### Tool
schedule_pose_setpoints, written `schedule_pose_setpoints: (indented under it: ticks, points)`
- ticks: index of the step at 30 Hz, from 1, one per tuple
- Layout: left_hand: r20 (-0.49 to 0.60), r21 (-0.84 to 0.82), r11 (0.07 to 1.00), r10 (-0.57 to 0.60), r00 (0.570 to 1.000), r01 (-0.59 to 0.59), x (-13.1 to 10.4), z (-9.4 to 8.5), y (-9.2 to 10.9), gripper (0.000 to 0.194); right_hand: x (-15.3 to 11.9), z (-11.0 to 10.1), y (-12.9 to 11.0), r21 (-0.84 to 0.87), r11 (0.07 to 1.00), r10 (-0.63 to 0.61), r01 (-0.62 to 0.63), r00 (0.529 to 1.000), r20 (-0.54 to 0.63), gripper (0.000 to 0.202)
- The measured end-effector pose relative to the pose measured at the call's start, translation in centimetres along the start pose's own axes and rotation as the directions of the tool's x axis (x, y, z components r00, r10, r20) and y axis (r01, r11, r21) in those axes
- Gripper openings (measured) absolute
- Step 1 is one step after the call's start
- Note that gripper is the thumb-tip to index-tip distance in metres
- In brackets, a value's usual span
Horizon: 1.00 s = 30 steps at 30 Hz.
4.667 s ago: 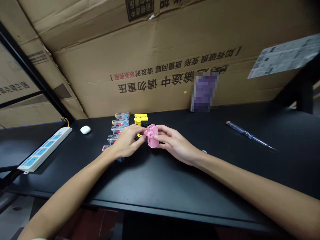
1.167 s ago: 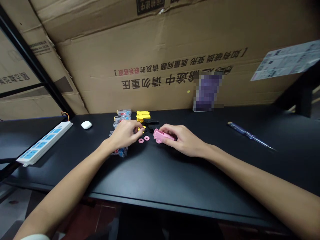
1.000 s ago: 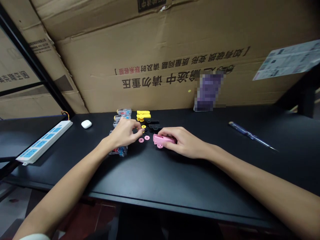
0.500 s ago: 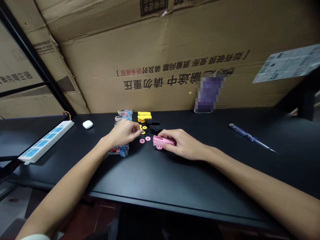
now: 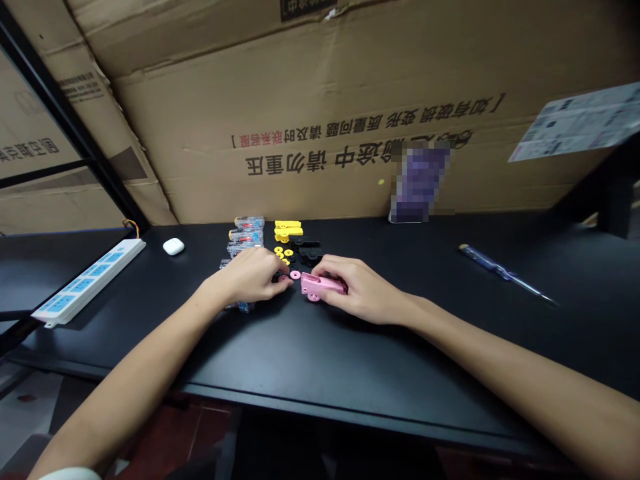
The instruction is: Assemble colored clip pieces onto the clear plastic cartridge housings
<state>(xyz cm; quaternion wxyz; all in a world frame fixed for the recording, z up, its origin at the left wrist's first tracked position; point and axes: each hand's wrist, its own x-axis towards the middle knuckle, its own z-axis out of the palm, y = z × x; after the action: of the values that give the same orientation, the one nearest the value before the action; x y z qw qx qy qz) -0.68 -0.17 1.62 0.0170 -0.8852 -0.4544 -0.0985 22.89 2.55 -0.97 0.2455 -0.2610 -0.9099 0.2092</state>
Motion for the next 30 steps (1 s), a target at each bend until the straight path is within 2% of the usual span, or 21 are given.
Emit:
schedule_pose_setpoints:
  ticks: [5,9,11,13,15,18,21,23,26,30]
  points:
    - [0.040,0.077,0.997,-0.032,0.999,0.028,-0.04,-0.20,0.26,0.020,-0.06,0.13,0.03,-0.019,1.000,0.002,-0.002,1.000,0.001,0.022]
    - [0.062,0.062,0.998,-0.015,0.998,0.011,0.07,-0.29,0.34,0.018,-0.03,0.24,-0.12,-0.001,1.000,0.017,-0.017,1.000,0.013,0.026]
    - [0.083,0.039,0.999,-0.013,0.996,0.010,0.12,-0.39,0.38,0.019,0.00,0.28,-0.30,0.029,0.999,0.039,-0.039,0.999,0.002,0.025]
    - [0.081,0.004,1.000,0.000,0.997,0.000,0.17,-0.45,0.43,0.018,0.06,0.35,-0.47,0.130,0.987,0.091,-0.089,0.996,-0.009,0.025]
    - [0.042,-0.044,0.999,0.021,0.999,-0.019,0.26,-0.40,0.48,0.015,0.19,0.43,-0.57,0.335,0.930,0.164,-0.153,0.986,-0.004,0.024]
    - [-0.015,-0.182,0.983,0.019,1.000,-0.021,0.44,-0.21,0.59,0.012,0.50,0.48,-0.56,0.606,0.768,0.239,-0.206,0.971,0.028,0.021]
    - [-0.066,-0.345,0.938,-0.054,0.996,0.028,0.56,-0.20,0.69,0.013,0.73,0.43,-0.44,0.686,0.697,0.264,-0.210,0.964,0.027,0.021]
    - [-0.095,-0.372,0.926,-0.105,0.990,0.063,0.59,-0.26,0.66,0.013,0.77,0.41,-0.33,0.708,0.672,0.279,-0.218,0.960,0.031,0.020]
    - [-0.083,-0.267,0.960,-0.112,0.990,0.086,0.56,-0.15,0.36,0.013,0.74,0.46,-0.15,0.721,0.648,0.295,-0.246,0.954,0.061,0.020]
    - [-0.030,-0.077,0.997,-0.033,0.999,0.031,0.43,0.19,-0.22,0.020,0.72,0.61,0.07,0.722,0.642,0.292,-0.258,0.953,0.081,0.019]
